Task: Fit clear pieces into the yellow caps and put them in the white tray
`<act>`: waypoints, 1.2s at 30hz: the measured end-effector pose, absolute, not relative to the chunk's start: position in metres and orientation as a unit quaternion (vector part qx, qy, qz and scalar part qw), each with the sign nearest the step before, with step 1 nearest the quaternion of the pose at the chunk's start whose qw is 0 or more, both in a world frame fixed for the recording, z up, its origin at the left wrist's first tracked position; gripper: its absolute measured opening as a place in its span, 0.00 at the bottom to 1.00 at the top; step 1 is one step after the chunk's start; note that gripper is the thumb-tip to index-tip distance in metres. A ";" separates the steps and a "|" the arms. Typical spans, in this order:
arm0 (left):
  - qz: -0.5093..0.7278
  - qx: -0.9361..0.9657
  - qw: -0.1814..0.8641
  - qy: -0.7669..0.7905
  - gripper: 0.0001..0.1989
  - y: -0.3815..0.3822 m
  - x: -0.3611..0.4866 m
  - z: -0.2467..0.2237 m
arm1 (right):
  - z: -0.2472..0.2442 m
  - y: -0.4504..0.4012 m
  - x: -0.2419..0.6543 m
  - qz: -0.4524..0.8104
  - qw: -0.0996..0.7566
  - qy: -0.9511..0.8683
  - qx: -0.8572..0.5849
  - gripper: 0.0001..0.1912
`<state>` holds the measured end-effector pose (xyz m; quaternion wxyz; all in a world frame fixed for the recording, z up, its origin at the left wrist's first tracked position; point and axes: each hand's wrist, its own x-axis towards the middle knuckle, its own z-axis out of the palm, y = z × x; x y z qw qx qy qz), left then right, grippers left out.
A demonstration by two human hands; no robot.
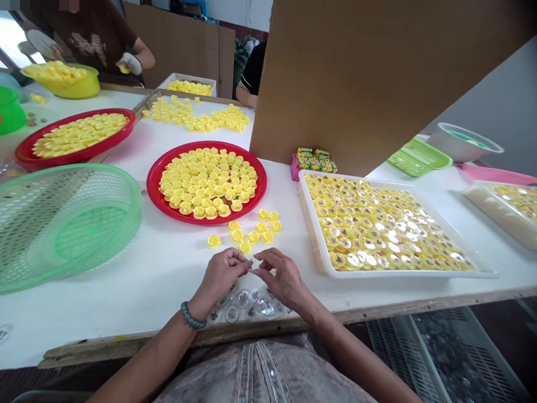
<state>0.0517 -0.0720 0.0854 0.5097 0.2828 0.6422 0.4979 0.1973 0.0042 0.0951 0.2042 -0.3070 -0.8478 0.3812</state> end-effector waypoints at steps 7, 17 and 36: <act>0.520 0.265 0.520 0.624 0.12 -0.066 0.061 0.085 | 0.083 -0.009 0.191 0.302 0.235 -0.852 -0.357 0.13; 0.320 0.437 0.258 0.800 0.09 -0.059 0.046 0.091 | 0.081 0.008 0.203 0.317 0.245 -0.835 -0.377 0.14; 0.338 0.438 0.327 0.766 0.09 -0.052 0.050 0.086 | 0.089 0.023 0.206 0.333 0.215 -0.859 -0.325 0.15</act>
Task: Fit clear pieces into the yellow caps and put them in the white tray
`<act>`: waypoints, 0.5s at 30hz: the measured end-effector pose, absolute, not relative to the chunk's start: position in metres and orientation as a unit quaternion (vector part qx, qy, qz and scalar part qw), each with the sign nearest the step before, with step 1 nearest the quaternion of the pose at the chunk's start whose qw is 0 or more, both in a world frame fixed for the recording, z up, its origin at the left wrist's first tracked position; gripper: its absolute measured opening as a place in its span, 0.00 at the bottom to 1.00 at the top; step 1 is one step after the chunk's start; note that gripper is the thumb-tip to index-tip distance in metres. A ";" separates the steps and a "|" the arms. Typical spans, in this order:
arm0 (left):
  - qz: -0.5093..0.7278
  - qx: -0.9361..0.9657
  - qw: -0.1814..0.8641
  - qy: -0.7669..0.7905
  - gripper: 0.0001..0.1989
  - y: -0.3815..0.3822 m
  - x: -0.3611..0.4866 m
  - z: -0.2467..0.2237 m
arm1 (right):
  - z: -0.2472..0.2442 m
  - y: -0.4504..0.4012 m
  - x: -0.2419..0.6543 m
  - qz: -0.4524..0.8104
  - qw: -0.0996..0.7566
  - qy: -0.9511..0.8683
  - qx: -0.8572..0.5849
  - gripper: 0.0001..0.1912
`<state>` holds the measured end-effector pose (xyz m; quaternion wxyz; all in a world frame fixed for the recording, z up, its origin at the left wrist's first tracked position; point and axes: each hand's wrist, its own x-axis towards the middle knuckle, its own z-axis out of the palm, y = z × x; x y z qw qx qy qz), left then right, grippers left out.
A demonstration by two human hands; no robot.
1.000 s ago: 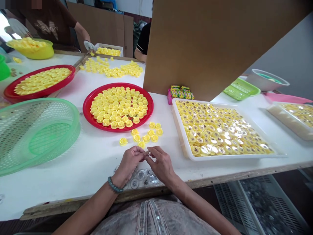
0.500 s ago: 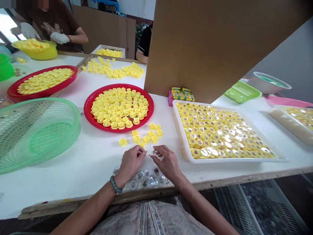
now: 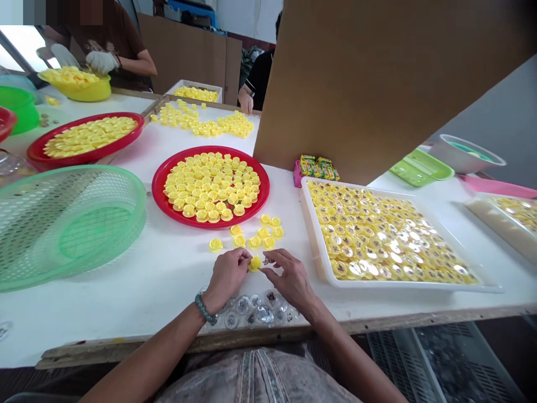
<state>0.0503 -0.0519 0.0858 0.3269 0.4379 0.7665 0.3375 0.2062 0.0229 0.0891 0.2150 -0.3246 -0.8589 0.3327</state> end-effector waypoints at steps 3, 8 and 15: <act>0.351 0.431 0.355 0.752 0.08 -0.057 0.051 0.085 | 0.091 0.025 0.214 0.340 0.223 -0.862 -0.305 0.16; 0.316 0.524 0.313 0.727 0.14 -0.050 0.040 0.092 | 0.093 0.026 0.221 0.316 0.249 -0.877 -0.262 0.15; 0.244 0.656 0.300 0.648 0.10 -0.041 0.043 0.090 | 0.095 0.026 0.223 0.269 0.263 -0.897 -0.232 0.15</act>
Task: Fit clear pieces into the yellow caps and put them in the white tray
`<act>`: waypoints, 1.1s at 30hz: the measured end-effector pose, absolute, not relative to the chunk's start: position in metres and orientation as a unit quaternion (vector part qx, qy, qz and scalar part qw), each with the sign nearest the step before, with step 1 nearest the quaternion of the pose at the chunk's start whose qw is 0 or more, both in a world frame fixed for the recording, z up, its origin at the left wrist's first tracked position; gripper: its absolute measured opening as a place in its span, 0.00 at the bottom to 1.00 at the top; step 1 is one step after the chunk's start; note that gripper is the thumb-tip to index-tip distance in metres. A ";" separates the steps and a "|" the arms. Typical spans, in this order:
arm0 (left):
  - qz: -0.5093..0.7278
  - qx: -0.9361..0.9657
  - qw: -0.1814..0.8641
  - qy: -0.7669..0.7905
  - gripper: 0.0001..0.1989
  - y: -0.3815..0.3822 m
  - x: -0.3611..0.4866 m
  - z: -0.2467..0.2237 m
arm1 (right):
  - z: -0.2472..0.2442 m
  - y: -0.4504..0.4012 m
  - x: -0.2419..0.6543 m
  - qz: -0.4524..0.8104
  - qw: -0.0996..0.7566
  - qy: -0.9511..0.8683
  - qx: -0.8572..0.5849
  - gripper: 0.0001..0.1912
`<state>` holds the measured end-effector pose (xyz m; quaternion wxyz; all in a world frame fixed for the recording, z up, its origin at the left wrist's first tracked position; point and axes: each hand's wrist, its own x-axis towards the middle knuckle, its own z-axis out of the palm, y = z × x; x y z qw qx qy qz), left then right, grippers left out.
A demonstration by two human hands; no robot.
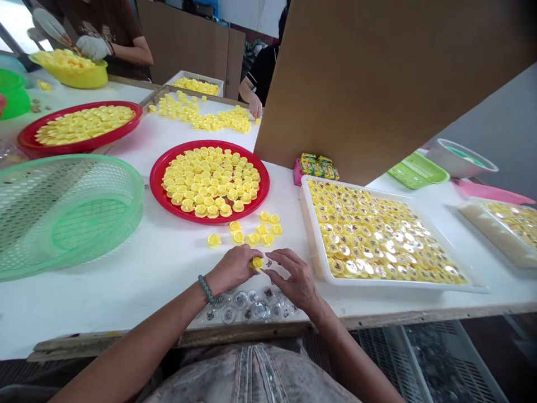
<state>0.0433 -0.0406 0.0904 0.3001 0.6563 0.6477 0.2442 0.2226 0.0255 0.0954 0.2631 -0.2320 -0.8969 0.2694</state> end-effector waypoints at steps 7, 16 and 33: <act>0.274 0.580 0.306 0.703 0.09 -0.052 0.049 0.089 | 0.099 0.022 0.226 0.243 0.272 -0.906 -0.214 0.14; 0.327 0.523 0.372 0.694 0.12 -0.055 0.042 0.071 | 0.096 0.032 0.221 0.222 0.199 -0.933 -0.202 0.14; 0.406 0.489 0.379 0.672 0.08 -0.048 0.042 0.058 | 0.094 0.045 0.196 0.149 0.015 -0.977 -0.149 0.11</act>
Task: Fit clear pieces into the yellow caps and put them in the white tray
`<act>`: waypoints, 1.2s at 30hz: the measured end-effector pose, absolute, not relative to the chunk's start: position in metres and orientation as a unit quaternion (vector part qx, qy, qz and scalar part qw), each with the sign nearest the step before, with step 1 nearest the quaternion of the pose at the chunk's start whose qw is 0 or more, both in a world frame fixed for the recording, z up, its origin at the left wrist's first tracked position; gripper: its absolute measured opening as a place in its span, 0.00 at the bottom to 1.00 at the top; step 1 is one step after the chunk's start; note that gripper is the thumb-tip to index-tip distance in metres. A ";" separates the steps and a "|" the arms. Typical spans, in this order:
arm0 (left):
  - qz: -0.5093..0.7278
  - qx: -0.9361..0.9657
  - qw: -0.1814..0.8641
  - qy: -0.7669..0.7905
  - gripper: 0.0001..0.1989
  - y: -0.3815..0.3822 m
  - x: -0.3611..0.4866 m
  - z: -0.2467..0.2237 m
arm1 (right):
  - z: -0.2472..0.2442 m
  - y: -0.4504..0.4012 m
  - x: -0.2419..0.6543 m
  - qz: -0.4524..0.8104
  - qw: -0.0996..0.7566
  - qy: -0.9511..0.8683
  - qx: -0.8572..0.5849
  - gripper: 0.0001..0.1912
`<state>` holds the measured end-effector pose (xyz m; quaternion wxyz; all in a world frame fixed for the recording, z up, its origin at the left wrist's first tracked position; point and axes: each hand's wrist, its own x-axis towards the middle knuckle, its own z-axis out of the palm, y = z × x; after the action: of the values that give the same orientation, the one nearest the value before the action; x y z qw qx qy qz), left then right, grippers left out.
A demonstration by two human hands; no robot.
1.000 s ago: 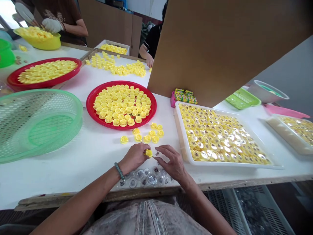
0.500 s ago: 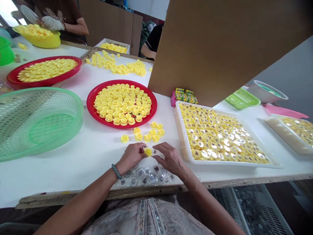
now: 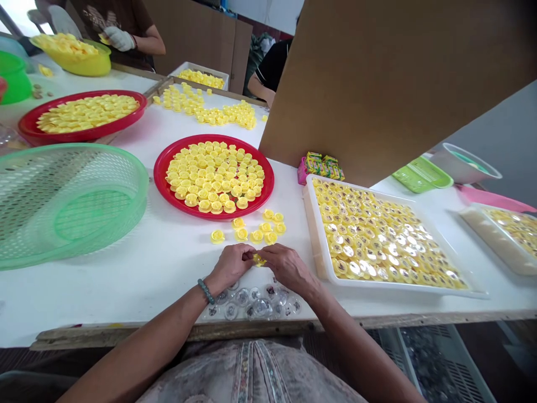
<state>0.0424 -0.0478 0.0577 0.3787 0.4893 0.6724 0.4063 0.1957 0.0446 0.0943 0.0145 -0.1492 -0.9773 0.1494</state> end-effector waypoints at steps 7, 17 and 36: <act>0.397 0.489 0.358 0.689 0.12 -0.046 0.039 0.054 | 0.087 0.045 0.198 0.221 0.078 -0.953 -0.191 0.13; 0.388 0.484 0.348 0.703 0.14 -0.046 0.040 0.057 | 0.077 0.033 0.198 0.207 0.130 -0.939 -0.242 0.11; 0.420 0.423 0.455 0.662 0.11 -0.045 0.041 0.058 | 0.084 0.048 0.190 0.288 0.103 -0.932 -0.193 0.06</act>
<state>0.0406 -0.0453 0.0584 0.4545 0.4233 0.6618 0.4199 0.1903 0.0482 0.0836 0.1032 -0.1933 -0.9322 0.2881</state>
